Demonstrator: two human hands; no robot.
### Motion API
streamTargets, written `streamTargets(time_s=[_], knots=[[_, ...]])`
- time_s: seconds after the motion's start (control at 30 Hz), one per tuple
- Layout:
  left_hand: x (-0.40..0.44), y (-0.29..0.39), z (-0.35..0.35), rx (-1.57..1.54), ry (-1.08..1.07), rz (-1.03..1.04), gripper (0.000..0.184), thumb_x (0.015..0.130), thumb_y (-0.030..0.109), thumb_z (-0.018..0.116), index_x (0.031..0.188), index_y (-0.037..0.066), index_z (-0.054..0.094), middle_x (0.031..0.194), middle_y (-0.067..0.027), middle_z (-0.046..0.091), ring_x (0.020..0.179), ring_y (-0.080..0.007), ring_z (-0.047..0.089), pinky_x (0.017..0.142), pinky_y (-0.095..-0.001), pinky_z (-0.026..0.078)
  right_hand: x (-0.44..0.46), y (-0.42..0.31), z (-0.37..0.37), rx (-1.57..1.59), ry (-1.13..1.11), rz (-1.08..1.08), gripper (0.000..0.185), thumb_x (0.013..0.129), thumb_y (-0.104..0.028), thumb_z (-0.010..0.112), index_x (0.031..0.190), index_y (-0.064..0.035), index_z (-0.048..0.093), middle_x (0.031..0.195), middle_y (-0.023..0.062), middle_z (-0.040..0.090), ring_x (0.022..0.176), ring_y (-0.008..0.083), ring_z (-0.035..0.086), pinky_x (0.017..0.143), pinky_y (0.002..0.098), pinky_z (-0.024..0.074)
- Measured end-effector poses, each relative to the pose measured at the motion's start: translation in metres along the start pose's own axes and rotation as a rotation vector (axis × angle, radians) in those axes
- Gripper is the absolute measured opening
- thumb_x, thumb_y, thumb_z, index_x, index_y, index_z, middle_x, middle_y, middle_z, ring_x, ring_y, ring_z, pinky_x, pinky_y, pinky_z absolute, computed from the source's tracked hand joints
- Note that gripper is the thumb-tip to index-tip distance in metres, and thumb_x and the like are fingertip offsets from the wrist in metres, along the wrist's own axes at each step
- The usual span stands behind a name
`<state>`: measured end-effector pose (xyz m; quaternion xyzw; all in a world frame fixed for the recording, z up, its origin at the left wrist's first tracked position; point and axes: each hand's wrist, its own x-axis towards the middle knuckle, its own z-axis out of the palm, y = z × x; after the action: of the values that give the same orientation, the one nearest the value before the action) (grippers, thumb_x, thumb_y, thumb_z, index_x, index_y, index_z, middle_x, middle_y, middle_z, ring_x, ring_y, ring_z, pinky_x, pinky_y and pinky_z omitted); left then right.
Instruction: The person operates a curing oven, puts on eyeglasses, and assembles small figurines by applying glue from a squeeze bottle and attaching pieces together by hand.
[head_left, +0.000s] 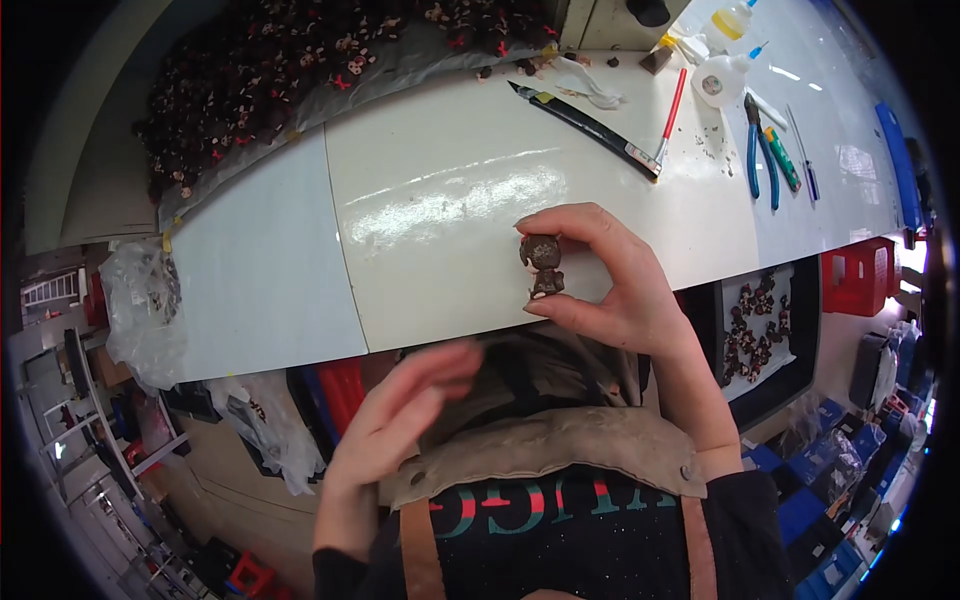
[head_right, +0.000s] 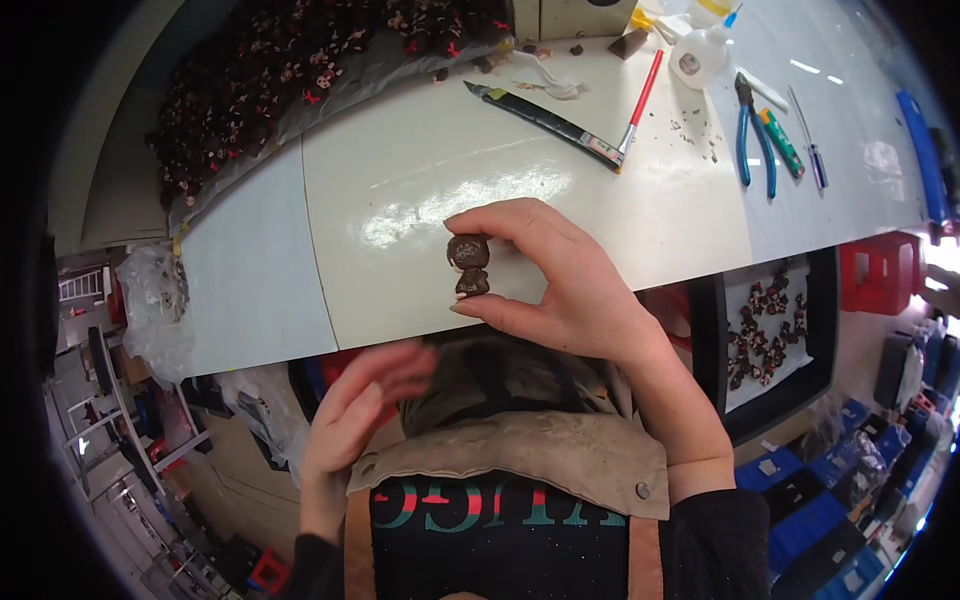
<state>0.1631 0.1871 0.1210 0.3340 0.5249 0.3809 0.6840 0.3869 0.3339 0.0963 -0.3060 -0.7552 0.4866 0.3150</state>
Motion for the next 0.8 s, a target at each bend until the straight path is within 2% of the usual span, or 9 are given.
streamTargets(time_s=[0.03,0.1,0.17,0.23,0.33,0.4,0.7,0.8], knots=[[-0.017,-0.02,-0.029,-0.012,-0.055,-0.15,0.043,0.098,0.027,0.044,0.129,-0.003,0.045,0.121,-0.0181,0.057,0.114,-0.0258,0.056,0.098,-0.0407,0.043,0.001,0.0,0.0,-0.004,0.012,-0.022,0.054,0.069,-0.007,0.078,0.119,-0.0056,0.056,0.111,0.0087,0.059,0.098,0.0215,0.059,0.085,0.0312,0.0483],[-0.05,-0.09,-0.081,-0.097,0.084,-0.45,0.038,0.098,0.027,0.044,0.12,-0.003,0.053,0.117,-0.0174,0.059,0.109,-0.0232,0.059,0.095,-0.039,0.045,0.002,0.002,0.004,-0.002,0.029,-0.064,0.051,0.07,-0.011,0.077,0.118,-0.0082,0.058,0.107,0.0082,0.062,0.097,0.0253,0.059,0.084,0.0341,0.0483],[-0.082,-0.156,-0.103,-0.055,0.296,-0.482,0.025,0.093,0.024,0.054,0.096,0.0,0.062,0.105,-0.0091,0.064,0.091,-0.0219,0.062,0.087,-0.0337,0.048,0.002,0.002,0.006,-0.014,0.024,-0.082,0.05,0.07,-0.011,0.077,0.117,-0.0082,0.058,0.106,0.0084,0.062,0.097,0.0264,0.059,0.084,0.035,0.0476],[-0.108,-0.204,-0.105,-0.043,0.453,-0.536,0.025,0.093,0.024,0.054,0.097,0.0,0.061,0.105,-0.0093,0.064,0.091,-0.022,0.062,0.087,-0.0338,0.048,0.003,0.003,0.007,-0.023,0.026,-0.1,0.05,0.07,-0.012,0.077,0.116,-0.0083,0.058,0.104,0.0081,0.063,0.096,0.0269,0.059,0.085,0.0356,0.0472],[-0.14,-0.253,-0.094,-0.099,0.526,-0.693,0.025,0.093,0.024,0.054,0.098,0.0,0.061,0.106,-0.0095,0.064,0.092,-0.0223,0.062,0.087,-0.034,0.048,0.001,0.003,0.005,-0.04,0.019,-0.1,0.052,0.069,-0.01,0.078,0.117,-0.0077,0.058,0.106,0.0077,0.062,0.097,0.025,0.059,0.085,0.0344,0.0481],[-0.15,-0.271,-0.085,-0.141,0.526,-0.777,0.025,0.093,0.024,0.054,0.098,0.0,0.061,0.107,-0.0097,0.063,0.092,-0.0224,0.062,0.086,-0.0342,0.048,0.0,0.002,0.001,-0.058,-0.014,-0.097,0.056,0.067,-0.004,0.078,0.119,-0.0064,0.058,0.111,0.0081,0.06,0.099,0.0216,0.059,0.085,0.0313,0.0502],[-0.167,-0.303,-0.072,-0.173,0.491,-0.968,0.026,0.092,0.024,0.054,0.101,0.001,0.061,0.109,-0.0104,0.062,0.094,-0.023,0.062,0.085,-0.0348,0.05,0.0,0.003,0.002,-0.063,-0.002,-0.105,0.056,0.066,-0.005,0.079,0.118,-0.0067,0.058,0.109,0.0082,0.06,0.098,0.022,0.059,0.085,0.0317,0.0503],[-0.169,-0.31,-0.069,-0.178,0.467,-1.023,0.026,0.092,0.024,0.054,0.102,0.001,0.061,0.11,-0.0106,0.062,0.094,-0.0233,0.062,0.085,-0.035,0.05,0.001,0.003,0.005,-0.041,0.042,-0.108,0.049,0.07,-0.015,0.078,0.115,-0.0087,0.058,0.103,0.0075,0.063,0.096,0.0275,0.059,0.084,0.0367,0.0474]])
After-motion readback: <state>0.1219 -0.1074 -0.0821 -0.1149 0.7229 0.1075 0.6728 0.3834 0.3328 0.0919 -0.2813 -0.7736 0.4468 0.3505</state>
